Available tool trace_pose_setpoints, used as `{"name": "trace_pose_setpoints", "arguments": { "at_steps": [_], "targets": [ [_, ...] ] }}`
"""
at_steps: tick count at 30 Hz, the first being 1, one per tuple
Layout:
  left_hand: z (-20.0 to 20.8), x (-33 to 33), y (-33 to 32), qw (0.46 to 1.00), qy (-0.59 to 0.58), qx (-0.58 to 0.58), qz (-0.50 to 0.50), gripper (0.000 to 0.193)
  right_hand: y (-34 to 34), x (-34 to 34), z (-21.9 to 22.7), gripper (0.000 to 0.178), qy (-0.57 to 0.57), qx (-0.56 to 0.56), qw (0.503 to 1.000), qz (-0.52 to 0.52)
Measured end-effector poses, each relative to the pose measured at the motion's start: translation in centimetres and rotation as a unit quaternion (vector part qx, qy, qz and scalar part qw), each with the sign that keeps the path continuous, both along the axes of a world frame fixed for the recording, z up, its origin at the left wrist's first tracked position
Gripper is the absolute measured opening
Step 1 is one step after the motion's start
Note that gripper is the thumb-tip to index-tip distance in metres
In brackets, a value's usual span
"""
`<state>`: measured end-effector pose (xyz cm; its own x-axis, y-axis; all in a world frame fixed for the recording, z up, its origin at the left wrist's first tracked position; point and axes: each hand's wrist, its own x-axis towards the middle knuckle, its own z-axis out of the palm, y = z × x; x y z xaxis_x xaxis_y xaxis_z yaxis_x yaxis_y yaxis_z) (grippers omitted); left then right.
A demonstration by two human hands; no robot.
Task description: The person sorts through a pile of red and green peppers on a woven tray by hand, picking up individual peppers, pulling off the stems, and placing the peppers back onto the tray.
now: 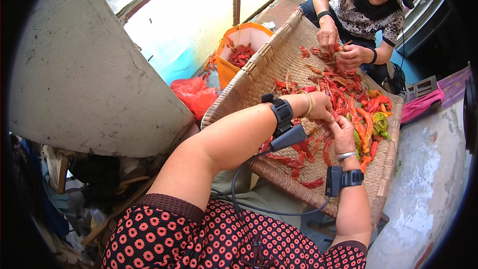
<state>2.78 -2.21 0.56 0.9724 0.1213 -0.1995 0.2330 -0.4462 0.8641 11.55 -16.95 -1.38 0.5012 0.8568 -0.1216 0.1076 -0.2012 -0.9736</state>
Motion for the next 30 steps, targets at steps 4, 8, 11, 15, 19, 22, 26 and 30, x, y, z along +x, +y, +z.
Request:
{"name": "trace_pose_setpoints", "arguments": {
  "at_steps": [4, 8, 11, 15, 19, 22, 26, 30],
  "targets": [
    [-0.2, 0.0, 0.2, 0.999, 0.000, -0.033, 0.013, 0.019, 0.0, 0.2, -0.2, 0.012, 0.015, 0.009, 1.000, -0.002],
    [0.6, -0.4, 1.0, 0.970, -0.052, -0.200, 0.129, 0.015, 0.1, 0.0, -0.5, 0.011, 0.014, -0.038, 0.999, 0.026],
    [0.6, 0.1, 2.1, 0.929, -0.127, -0.287, 0.197, 0.013, -0.5, 0.2, -1.9, 0.015, -0.033, -0.127, 0.986, 0.100],
    [2.3, -0.5, 3.3, 0.852, -0.209, -0.374, 0.300, 0.011, -0.6, 0.4, -3.1, 0.018, -0.146, -0.144, 0.964, 0.168],
    [2.1, -0.7, 5.0, 0.715, -0.329, -0.491, 0.374, 0.012, -0.5, -0.2, -1.6, 0.019, -0.107, -0.179, 0.964, 0.165],
    [-1.6, -0.1, 8.7, 0.705, -0.338, -0.364, 0.507, 0.010, 0.1, -1.0, -1.1, 0.020, -0.097, -0.172, 0.964, 0.176],
    [-1.9, 0.5, 6.6, 0.772, -0.226, -0.008, 0.594, 0.027, -0.5, -0.3, -1.5, 0.023, -0.167, -0.172, 0.954, 0.182],
    [-0.6, -0.2, 3.9, 0.924, -0.156, 0.080, 0.341, 0.026, -0.4, -0.6, -0.9, 0.026, -0.183, -0.181, 0.948, 0.186]
  ]
}}
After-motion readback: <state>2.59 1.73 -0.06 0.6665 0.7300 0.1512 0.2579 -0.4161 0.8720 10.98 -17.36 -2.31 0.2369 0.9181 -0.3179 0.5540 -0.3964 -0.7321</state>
